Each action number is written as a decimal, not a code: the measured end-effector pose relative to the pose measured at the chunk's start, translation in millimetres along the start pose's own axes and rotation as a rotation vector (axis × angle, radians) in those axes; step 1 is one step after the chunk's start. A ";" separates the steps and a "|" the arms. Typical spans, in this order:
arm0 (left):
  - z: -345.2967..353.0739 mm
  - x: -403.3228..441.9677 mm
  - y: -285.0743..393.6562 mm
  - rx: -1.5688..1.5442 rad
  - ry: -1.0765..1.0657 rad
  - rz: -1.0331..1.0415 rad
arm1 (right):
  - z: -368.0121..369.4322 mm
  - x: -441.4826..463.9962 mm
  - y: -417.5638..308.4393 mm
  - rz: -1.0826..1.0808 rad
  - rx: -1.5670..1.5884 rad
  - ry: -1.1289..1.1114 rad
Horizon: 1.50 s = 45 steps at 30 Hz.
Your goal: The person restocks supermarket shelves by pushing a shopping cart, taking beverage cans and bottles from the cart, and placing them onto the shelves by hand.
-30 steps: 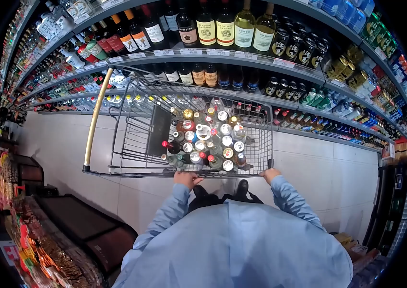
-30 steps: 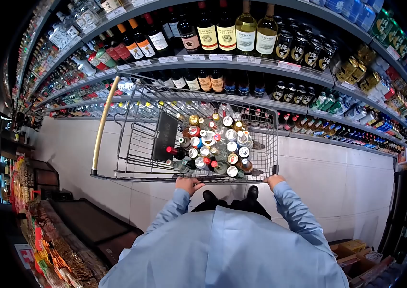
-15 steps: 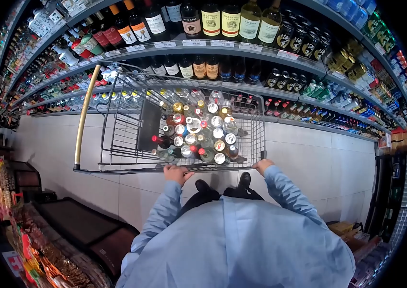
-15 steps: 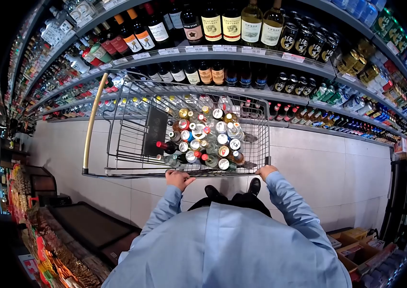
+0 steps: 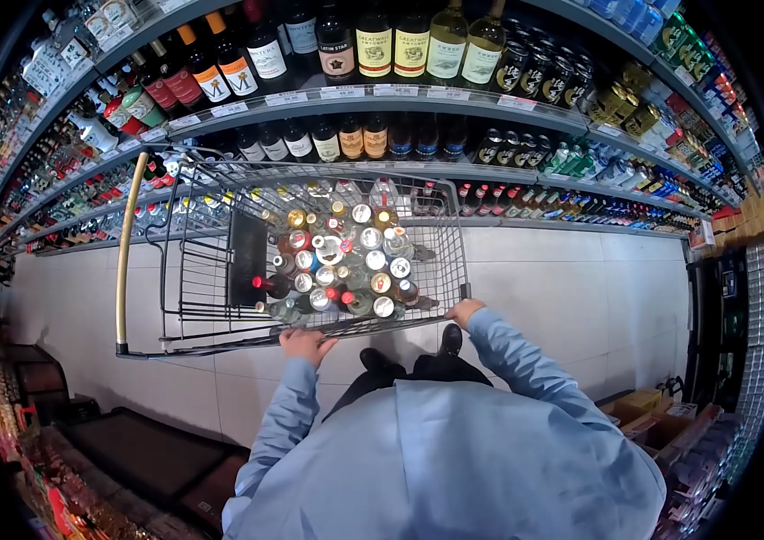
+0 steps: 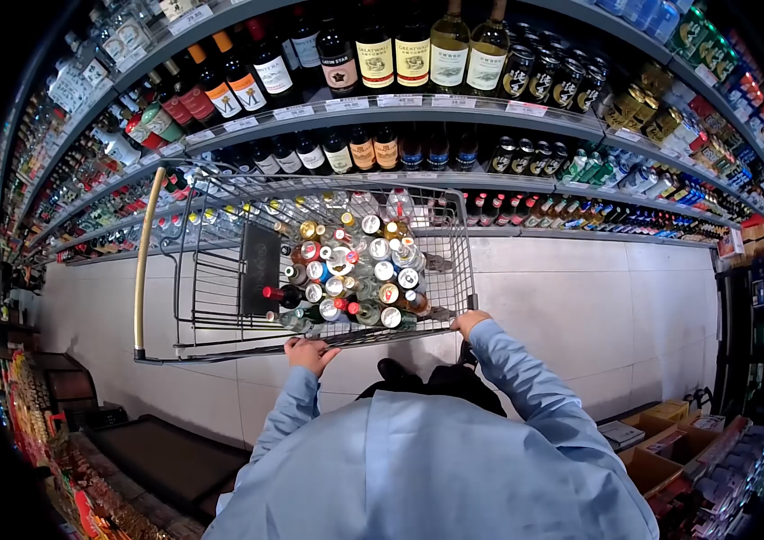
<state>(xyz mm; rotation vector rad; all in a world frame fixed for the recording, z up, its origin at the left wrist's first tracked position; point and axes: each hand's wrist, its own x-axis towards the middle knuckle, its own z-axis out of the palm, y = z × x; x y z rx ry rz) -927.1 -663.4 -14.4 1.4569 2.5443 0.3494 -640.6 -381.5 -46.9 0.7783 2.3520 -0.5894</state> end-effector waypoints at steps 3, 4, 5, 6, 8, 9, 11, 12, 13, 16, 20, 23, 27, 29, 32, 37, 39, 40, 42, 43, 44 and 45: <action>-8.0 2.6 -12.2 0.009 -0.017 -0.011 | -5.8 2.7 -17.3 -0.002 -0.017 0.009; -12.3 3.0 -14.5 0.011 -0.046 -0.009 | -7.1 2.4 -22.1 -0.003 -0.021 0.015; -13.3 4.0 -17.1 0.003 -0.037 -0.003 | -7.3 1.1 -25.1 -0.003 -0.024 0.019; -13.6 3.7 -20.4 -0.006 -0.028 0.001 | -5.4 2.9 -27.0 -0.014 -0.036 0.026; -4.6 0.4 -19.5 -0.009 -0.008 0.007 | 3.0 6.7 -18.4 -0.008 -0.046 0.034; -6.2 0.3 -21.1 -0.017 -0.014 0.007 | 2.1 8.2 -21.4 -0.006 -0.048 0.035; -8.1 0.8 -23.7 -0.030 -0.028 0.005 | 0.1 9.3 -24.2 -0.027 -0.046 0.042; -8.2 0.8 -24.2 -0.026 -0.040 0.007 | -1.6 9.3 -25.6 -0.030 -0.055 0.037; -7.7 0.2 -24.9 -0.021 -0.035 0.010 | -3.3 8.7 -26.6 -0.032 -0.065 0.033; -4.7 -0.3 -22.5 0.002 -0.027 0.010 | -2.4 7.6 -24.4 -0.045 -0.050 0.055; -13.9 1.3 -32.3 0.030 -0.073 0.003 | -6.7 4.6 -38.2 -0.025 -0.040 0.058; -3.9 -0.3 -29.0 0.015 -0.088 -0.005 | 5.1 10.8 -28.5 -0.045 -0.074 0.089; 2.0 0.2 -32.4 0.009 -0.053 0.007 | 5.6 14.3 -30.3 -0.030 -0.092 0.071; 4.0 -1.3 -30.6 0.020 -0.042 0.005 | 9.7 15.9 -26.9 -0.037 -0.067 0.086; 2.5 0.2 -27.2 0.038 -0.104 -0.039 | 8.4 14.6 -27.5 -0.031 -0.086 0.062; 1.4 0.1 -24.0 0.089 -0.143 -0.048 | 8.9 13.1 -25.1 -0.015 -0.096 0.034; 2.3 -1.2 -31.9 0.097 -0.141 -0.036 | 6.9 14.1 -29.0 -0.027 -0.090 0.036; 2.6 -2.3 -34.7 0.109 -0.118 -0.021 | -8.3 7.2 -39.9 0.037 -0.022 -0.039; 12.1 -0.3 -31.6 0.096 -0.199 -0.061 | -5.2 7.5 -33.2 0.017 -0.050 -0.031; 12.8 0.2 -33.3 0.102 -0.220 -0.064 | -2.2 11.2 -31.8 0.007 -0.061 -0.046; 14.4 0.0 -34.8 0.108 -0.241 -0.067 | 1.8 13.5 -29.7 -0.020 -0.079 -0.014; 14.8 2.2 -35.8 0.117 -0.259 -0.070 | 6.6 18.1 -26.3 -0.050 -0.098 0.021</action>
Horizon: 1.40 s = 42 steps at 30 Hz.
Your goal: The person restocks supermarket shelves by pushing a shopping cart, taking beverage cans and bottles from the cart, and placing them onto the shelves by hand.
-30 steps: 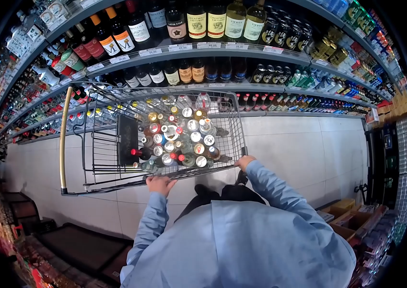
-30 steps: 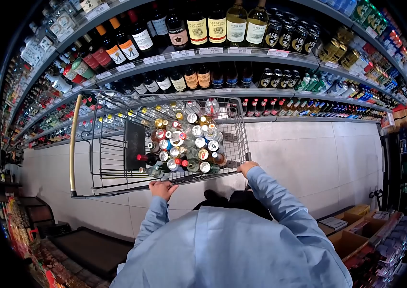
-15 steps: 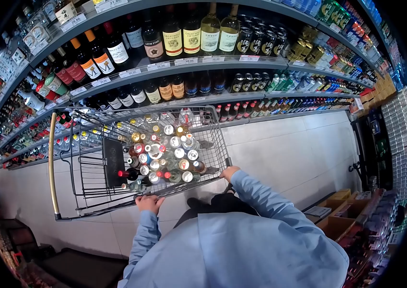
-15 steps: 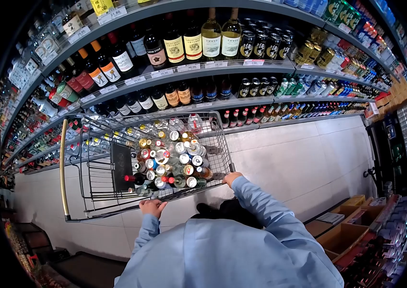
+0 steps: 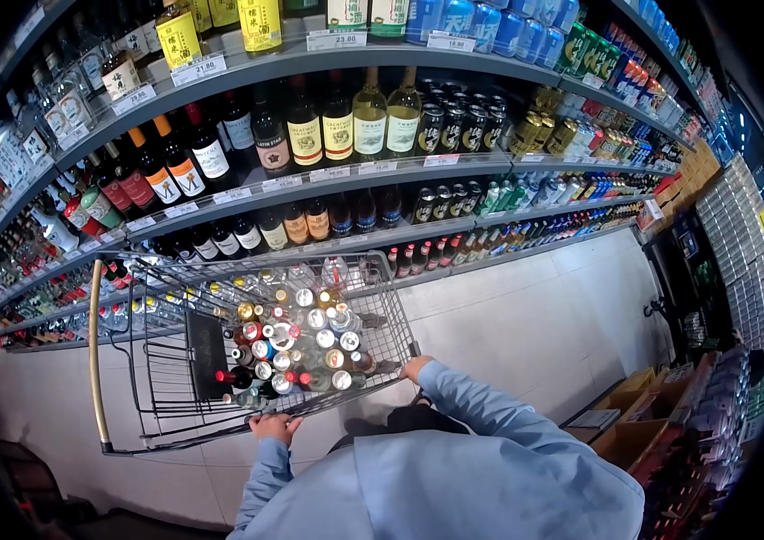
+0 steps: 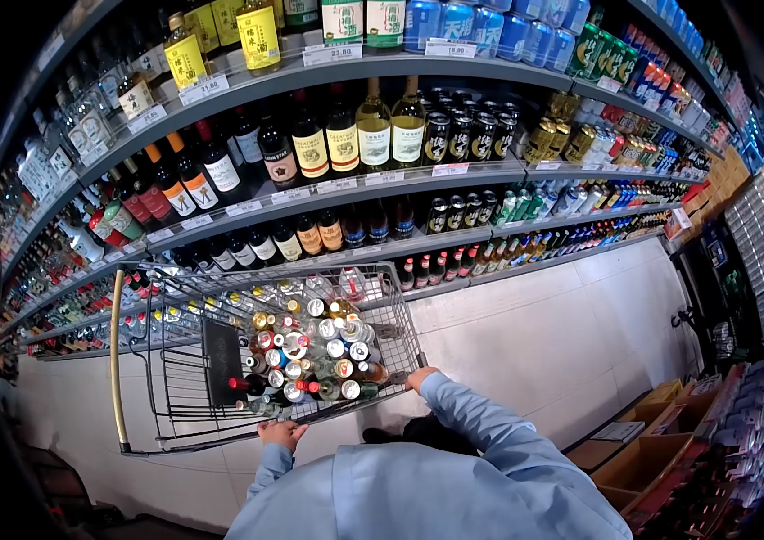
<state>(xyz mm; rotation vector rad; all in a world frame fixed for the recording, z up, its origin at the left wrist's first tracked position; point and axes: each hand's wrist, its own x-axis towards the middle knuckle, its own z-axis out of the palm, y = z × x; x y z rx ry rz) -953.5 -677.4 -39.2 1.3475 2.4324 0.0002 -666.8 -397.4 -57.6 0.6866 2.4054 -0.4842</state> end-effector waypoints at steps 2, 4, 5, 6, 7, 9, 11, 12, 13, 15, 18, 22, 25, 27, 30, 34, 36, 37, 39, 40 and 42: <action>-2.6 2.7 0.8 0.007 -0.074 -0.038 | -1.4 1.9 0.0 0.031 0.029 -0.025; -3.3 2.3 7.2 0.022 -0.098 -0.064 | 0.2 2.7 5.0 0.018 0.021 -0.024; -6.8 2.2 8.6 0.020 -0.113 -0.076 | 0.7 4.9 5.9 0.000 0.014 -0.034; -11.8 3.1 11.0 0.042 -0.177 -0.095 | 2.6 6.0 8.0 -0.018 0.006 -0.047; -7.7 3.5 8.0 0.016 -0.141 -0.074 | 1.6 6.4 8.5 -0.037 0.000 -0.062; -10.9 0.7 8.1 0.018 -0.125 -0.047 | 2.8 1.3 10.4 -0.051 0.000 -0.032; -10.4 -0.8 10.3 0.013 -0.092 -0.026 | -7.6 -6.9 5.9 -0.041 -0.012 -0.035; -10.7 -2.1 9.3 0.006 -0.079 -0.015 | -16.8 -14.5 -1.3 -0.032 -0.023 -0.038; -13.9 -2.8 9.9 0.005 -0.090 -0.027 | -17.4 -14.9 -4.1 0.005 0.014 -0.034; -25.6 -5.3 12.4 -0.008 -0.107 -0.040 | -5.1 -7.2 1.8 -0.007 0.059 0.017; -18.2 -9.5 13.7 -0.033 0.025 -0.005 | 8.1 -0.5 12.0 -0.013 0.067 0.062; -20.8 -9.5 12.5 -0.055 0.046 0.010 | 6.3 0.2 8.4 0.000 0.069 0.047; -24.9 -10.5 13.4 -0.076 0.087 -0.009 | 9.6 3.8 9.6 -0.010 0.070 0.052; -23.8 -9.8 8.6 -0.096 0.063 -0.019 | 13.2 4.1 8.7 -0.034 0.052 0.072; -25.2 -7.6 5.2 -0.079 0.073 -0.037 | 16.0 13.4 5.9 -0.007 0.070 0.034; -13.4 -5.9 -12.8 -0.114 0.149 0.014 | -28.8 48.0 0.7 -0.239 0.110 -0.237; -27.9 -5.8 -16.0 -0.202 0.084 0.001 | -63.6 70.2 -0.9 -0.193 0.258 -0.109; -34.9 -2.4 -16.4 -0.177 -0.023 -0.028 | -69.4 89.6 3.6 -0.166 0.216 0.053; -28.0 9.3 -14.0 -0.171 -0.011 -0.049 | -115.5 110.6 -1.6 -0.161 0.288 0.211; -28.3 17.4 -15.5 -0.165 -0.007 -0.061 | -130.4 128.7 -0.6 -0.187 0.334 0.257; -55.1 40.1 -2.4 -0.173 0.101 -0.008 | -161.7 157.4 -10.5 -0.094 0.347 0.333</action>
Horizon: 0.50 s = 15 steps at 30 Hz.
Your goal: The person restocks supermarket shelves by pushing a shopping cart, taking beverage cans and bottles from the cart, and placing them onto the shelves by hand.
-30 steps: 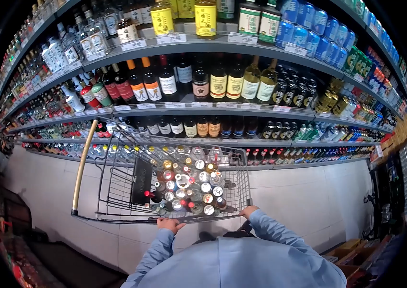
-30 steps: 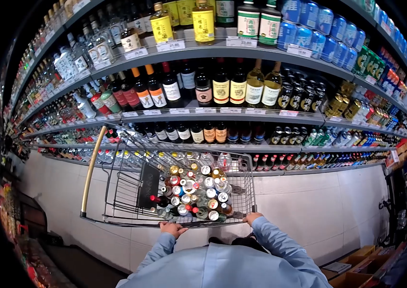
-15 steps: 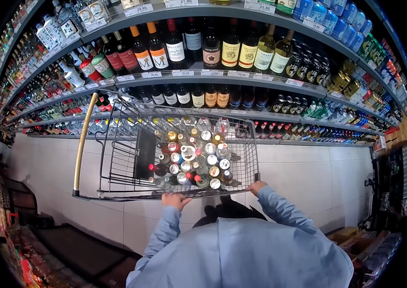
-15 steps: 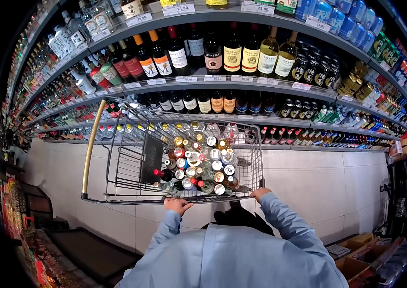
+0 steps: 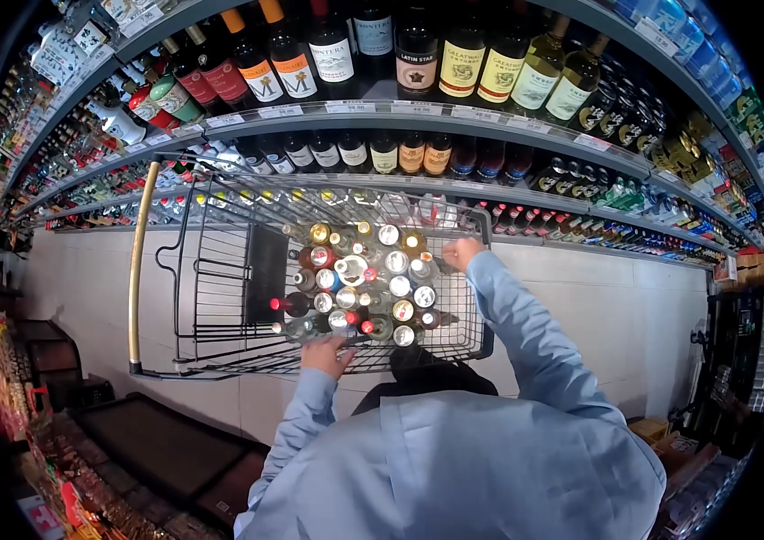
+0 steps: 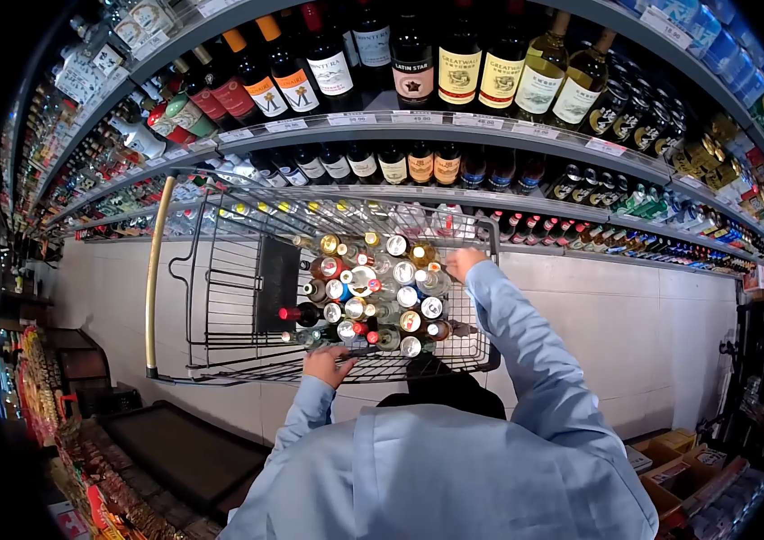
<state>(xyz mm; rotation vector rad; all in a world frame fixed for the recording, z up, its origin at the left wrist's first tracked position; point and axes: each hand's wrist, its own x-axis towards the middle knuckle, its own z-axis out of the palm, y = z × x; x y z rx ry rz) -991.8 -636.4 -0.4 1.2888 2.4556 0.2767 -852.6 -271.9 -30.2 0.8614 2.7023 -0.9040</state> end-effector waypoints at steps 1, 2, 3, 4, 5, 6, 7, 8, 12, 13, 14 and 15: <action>-4.0 15.3 4.5 -0.153 0.043 0.013 | -1.6 17.8 -4.8 0.024 0.029 0.027; -7.7 32.5 10.2 -0.306 0.087 0.025 | -2.3 34.0 -7.5 0.050 0.057 0.053; -13.2 48.9 19.4 -0.421 0.056 -0.020 | 3.9 51.8 -3.9 0.021 0.018 0.028; -17.3 65.1 28.6 -0.538 0.024 -0.065 | 10.2 65.5 -2.8 -0.007 -0.023 0.003; -15.0 81.9 34.2 -0.602 0.002 -0.068 | 18.0 77.7 -1.1 0.045 0.015 -0.086; -9.8 96.1 41.5 -0.672 -0.025 -0.118 | 25.9 84.8 -2.0 0.006 0.043 -0.097; -5.8 114.0 46.6 -0.641 -0.037 -0.091 | 34.4 91.3 2.4 0.004 0.126 -0.124; -0.8 127.1 51.2 -0.610 -0.046 -0.065 | 43.4 95.5 6.0 0.000 0.208 -0.151; 61.0 168.8 51.4 -0.814 -0.073 -0.070 | 77.9 108.6 27.0 -0.122 0.381 -0.120; 61.3 173.3 57.2 -0.786 -0.079 -0.067 | 90.7 113.1 35.6 -0.132 0.383 -0.106; 60.2 178.7 62.4 -0.756 -0.089 -0.060 | 105.6 114.7 41.8 -0.040 0.567 -0.072; 65.7 182.3 65.4 -0.785 -0.098 -0.033 | 112.6 117.7 44.4 -0.055 0.508 -0.034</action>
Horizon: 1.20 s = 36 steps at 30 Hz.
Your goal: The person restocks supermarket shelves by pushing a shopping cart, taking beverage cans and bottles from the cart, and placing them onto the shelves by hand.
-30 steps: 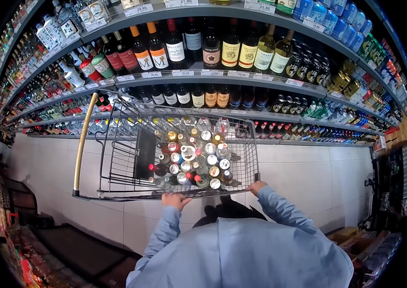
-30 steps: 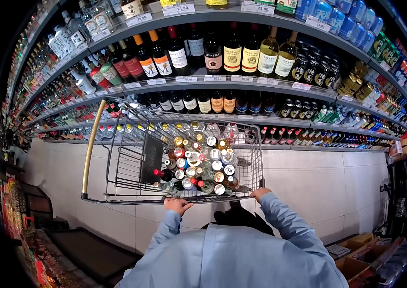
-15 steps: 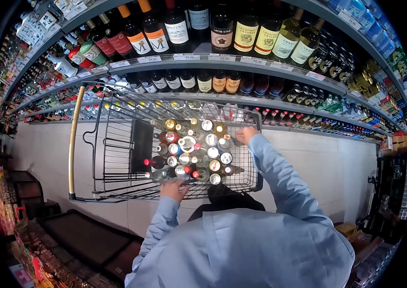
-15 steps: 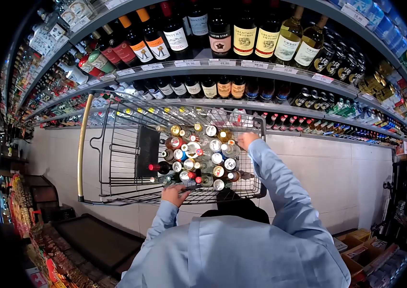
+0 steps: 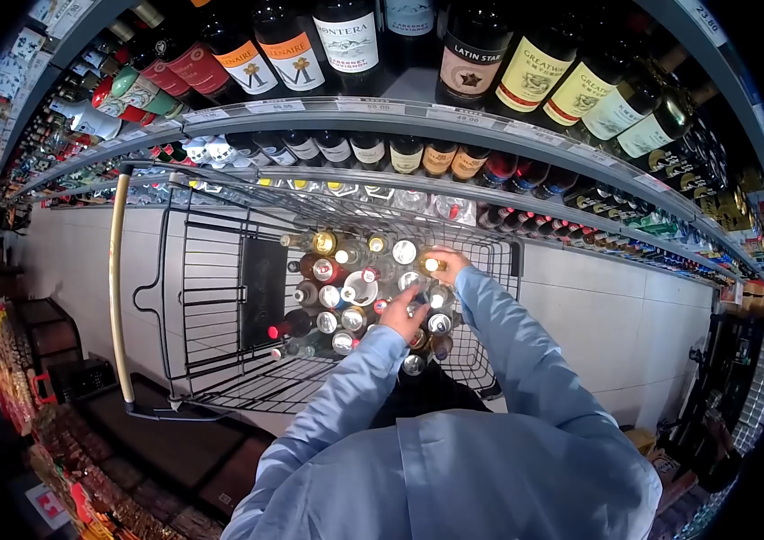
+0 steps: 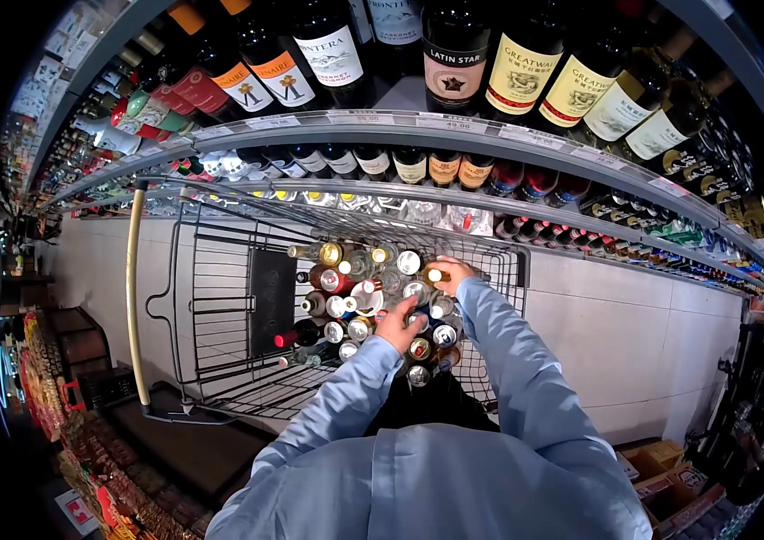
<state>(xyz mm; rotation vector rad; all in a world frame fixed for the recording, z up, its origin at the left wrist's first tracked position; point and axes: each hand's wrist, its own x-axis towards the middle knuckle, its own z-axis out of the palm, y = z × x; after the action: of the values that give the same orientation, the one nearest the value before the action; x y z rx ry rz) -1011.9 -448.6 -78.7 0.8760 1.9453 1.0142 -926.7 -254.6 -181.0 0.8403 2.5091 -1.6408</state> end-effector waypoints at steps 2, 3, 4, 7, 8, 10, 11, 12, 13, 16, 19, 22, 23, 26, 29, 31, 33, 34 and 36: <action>13.2 7.5 -5.1 -0.013 -0.056 0.008 | 5.3 2.7 13.8 -0.005 -0.125 0.058; 23.4 11.0 -11.4 0.015 -0.066 0.022 | 6.8 3.9 15.1 0.004 -0.190 0.085; 30.3 11.7 -16.9 0.028 -0.018 0.103 | 9.6 3.8 13.8 0.020 -0.250 0.110; 35.5 13.4 -24.0 -0.003 -0.058 0.055 | 11.1 5.1 8.8 0.071 -0.150 0.087; 32.6 13.4 -23.7 -0.006 -0.115 0.022 | 10.8 3.1 5.0 0.090 -0.114 0.099; 33.9 12.9 -33.8 -0.083 -0.148 -0.045 | 16.0 2.8 10.4 0.023 -0.134 0.196; 34.0 12.7 -38.1 -0.119 -0.162 -0.077 | 17.4 2.6 12.5 0.023 -0.124 0.227; 33.1 12.0 -40.9 -0.134 -0.180 -0.079 | 16.5 3.0 14.3 0.004 -0.135 0.255; 34.2 12.2 -47.0 -0.145 -0.169 -0.047 | 16.6 2.6 15.5 0.013 -0.123 0.291; 32.8 12.6 -51.6 -0.189 -0.169 -0.016 | 8.3 -7.9 7.8 0.105 0.031 0.272; 28.3 13.0 -42.4 -0.184 -0.155 -0.033 | -0.9 -19.6 -5.1 0.027 0.093 0.336; 14.3 15.4 -25.5 -0.164 -0.164 -0.039 | -14.9 -33.9 -36.1 0.008 0.079 0.326; 9.1 15.9 -18.4 -0.162 -0.163 -0.044 | -21.2 -39.3 -51.7 -0.013 0.037 0.322; -8.7 16.5 9.1 -0.137 -0.100 0.059 | -42.1 -62.5 -90.2 -0.039 0.006 0.334; -31.1 20.0 33.4 -0.124 -0.088 0.195 | -69.0 -92.2 -138.1 -0.135 -0.071 0.358; -53.3 15.7 62.9 -0.086 -0.062 0.393 | -90.8 -114.3 -182.2 -0.168 -0.009 0.336; -77.3 11.2 86.7 0.029 -0.126 0.516 | -111.1 -135.5 -223.5 -0.208 0.088 0.313; -89.2 7.7 96.8 0.046 -0.154 0.542 | -119.8 -146.6 -247.2 -0.187 0.205 0.284; -109.4 -0.7 113.9 0.077 -0.212 0.593 | -133.1 -164.6 -287.6 -0.182 0.359 0.236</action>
<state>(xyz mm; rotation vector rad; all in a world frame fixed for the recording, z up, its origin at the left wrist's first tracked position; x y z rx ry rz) -1079.5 -435.7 63.4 1.5931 1.5819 1.1177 -880.6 -295.7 170.7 0.9024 2.5425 -2.2225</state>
